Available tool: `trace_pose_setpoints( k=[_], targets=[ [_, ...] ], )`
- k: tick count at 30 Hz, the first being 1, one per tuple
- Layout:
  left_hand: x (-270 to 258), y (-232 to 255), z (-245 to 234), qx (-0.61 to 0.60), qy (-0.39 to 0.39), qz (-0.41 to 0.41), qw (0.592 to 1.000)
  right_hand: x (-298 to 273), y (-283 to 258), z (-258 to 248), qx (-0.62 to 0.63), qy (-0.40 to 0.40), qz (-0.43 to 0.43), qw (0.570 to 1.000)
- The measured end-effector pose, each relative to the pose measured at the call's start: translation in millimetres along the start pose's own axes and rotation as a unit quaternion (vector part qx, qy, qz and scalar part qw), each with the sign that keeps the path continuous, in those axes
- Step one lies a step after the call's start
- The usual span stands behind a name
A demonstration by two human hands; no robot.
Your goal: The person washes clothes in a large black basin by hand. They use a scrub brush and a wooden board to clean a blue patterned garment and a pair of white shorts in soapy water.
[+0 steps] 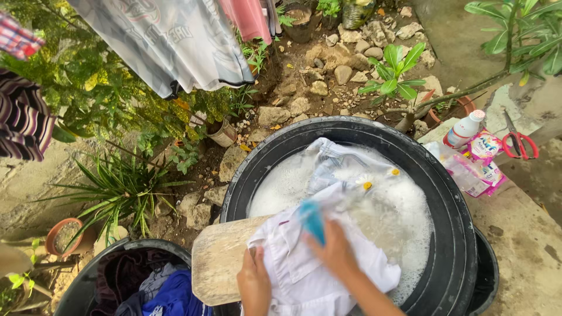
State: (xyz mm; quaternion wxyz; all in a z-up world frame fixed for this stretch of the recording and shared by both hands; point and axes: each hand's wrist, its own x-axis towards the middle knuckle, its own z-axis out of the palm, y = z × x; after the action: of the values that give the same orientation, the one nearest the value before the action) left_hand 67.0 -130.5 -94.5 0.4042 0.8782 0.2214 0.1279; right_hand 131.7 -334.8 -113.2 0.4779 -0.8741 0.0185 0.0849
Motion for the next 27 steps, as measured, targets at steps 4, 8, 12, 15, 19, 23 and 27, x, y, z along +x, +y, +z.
trace_pose_setpoints(
  k=[4,8,12,15,19,23,27],
  targets=[
    [-9,-5,-3,0.086,-0.049,-0.063,0.993,18,6,-6,-0.008,0.099,0.040,0.994],
    [-4,-13,1,0.080,-0.014,-0.006,0.997,-21,-3,17,-0.037,0.058,-0.033,0.997],
    [-5,-18,4,0.101,-0.051,0.006,0.994,10,15,5,-0.090,0.048,0.145,0.984],
    [-5,-14,2,0.074,-0.053,0.007,0.996,-38,1,61,0.036,0.135,-0.062,0.988],
    [-4,-10,0,0.064,-0.043,0.057,0.995,-47,-5,39,-0.024,0.089,-0.026,0.995],
    [-6,-3,-4,0.076,-0.098,0.006,0.992,-28,-30,32,0.004,0.095,0.097,0.991],
    [-4,3,-8,0.042,-0.094,0.019,0.995,-83,-33,57,0.045,0.152,-0.190,0.969]
  ],
)
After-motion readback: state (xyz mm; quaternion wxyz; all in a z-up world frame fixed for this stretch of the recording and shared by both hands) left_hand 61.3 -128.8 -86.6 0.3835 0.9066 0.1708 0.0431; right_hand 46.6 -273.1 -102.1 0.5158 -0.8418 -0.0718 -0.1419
